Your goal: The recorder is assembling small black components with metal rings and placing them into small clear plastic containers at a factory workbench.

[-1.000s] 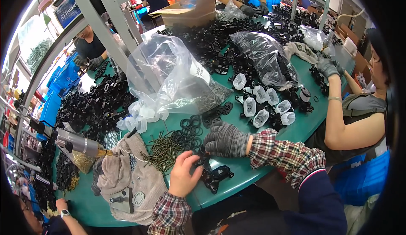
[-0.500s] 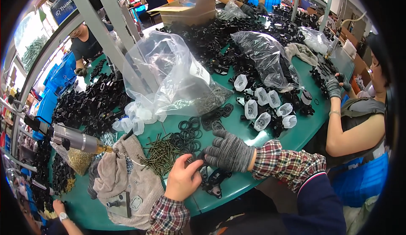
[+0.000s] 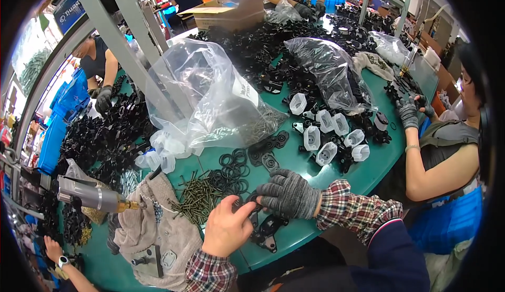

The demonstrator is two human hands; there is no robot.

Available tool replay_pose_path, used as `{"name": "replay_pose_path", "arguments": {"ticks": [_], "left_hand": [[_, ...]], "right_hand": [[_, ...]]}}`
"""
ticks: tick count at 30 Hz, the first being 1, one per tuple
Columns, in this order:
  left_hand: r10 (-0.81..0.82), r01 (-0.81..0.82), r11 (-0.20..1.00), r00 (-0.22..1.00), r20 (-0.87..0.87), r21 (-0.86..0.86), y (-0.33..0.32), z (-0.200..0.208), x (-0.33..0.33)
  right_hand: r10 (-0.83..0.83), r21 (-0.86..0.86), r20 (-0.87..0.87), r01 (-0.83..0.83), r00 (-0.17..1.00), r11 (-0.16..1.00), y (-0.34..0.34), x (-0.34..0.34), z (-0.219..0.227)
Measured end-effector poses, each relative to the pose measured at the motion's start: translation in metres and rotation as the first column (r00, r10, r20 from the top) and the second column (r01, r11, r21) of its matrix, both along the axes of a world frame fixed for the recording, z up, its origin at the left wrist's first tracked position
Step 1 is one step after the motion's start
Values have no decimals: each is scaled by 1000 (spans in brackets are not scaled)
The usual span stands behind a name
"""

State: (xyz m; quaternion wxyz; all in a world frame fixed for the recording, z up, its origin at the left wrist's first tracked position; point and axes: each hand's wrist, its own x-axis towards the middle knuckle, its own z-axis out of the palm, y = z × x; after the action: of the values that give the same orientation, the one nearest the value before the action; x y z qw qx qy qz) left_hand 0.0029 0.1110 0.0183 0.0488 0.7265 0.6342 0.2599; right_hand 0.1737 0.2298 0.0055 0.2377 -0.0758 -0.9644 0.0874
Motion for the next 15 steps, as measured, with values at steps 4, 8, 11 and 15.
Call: {"name": "replay_pose_path", "arguments": {"ticks": [4,8,11,15], "left_hand": [[11,-11,999,1000,14,-38,0,1,1],[38,-41,998,997,73,37,-4,7,3],[68,-81,992,989,129,97,-16,5,-2],[155,-180,975,972,178,129,-51,6,-8]], "right_hand": [[-5,-226,64,20,998,974,22,-10,12],[-132,62,274,119,953,991,49,-44,13],[-130,121,403,88,906,989,55,-62,17],[-48,168,428,-28,903,985,48,-87,22]]}}
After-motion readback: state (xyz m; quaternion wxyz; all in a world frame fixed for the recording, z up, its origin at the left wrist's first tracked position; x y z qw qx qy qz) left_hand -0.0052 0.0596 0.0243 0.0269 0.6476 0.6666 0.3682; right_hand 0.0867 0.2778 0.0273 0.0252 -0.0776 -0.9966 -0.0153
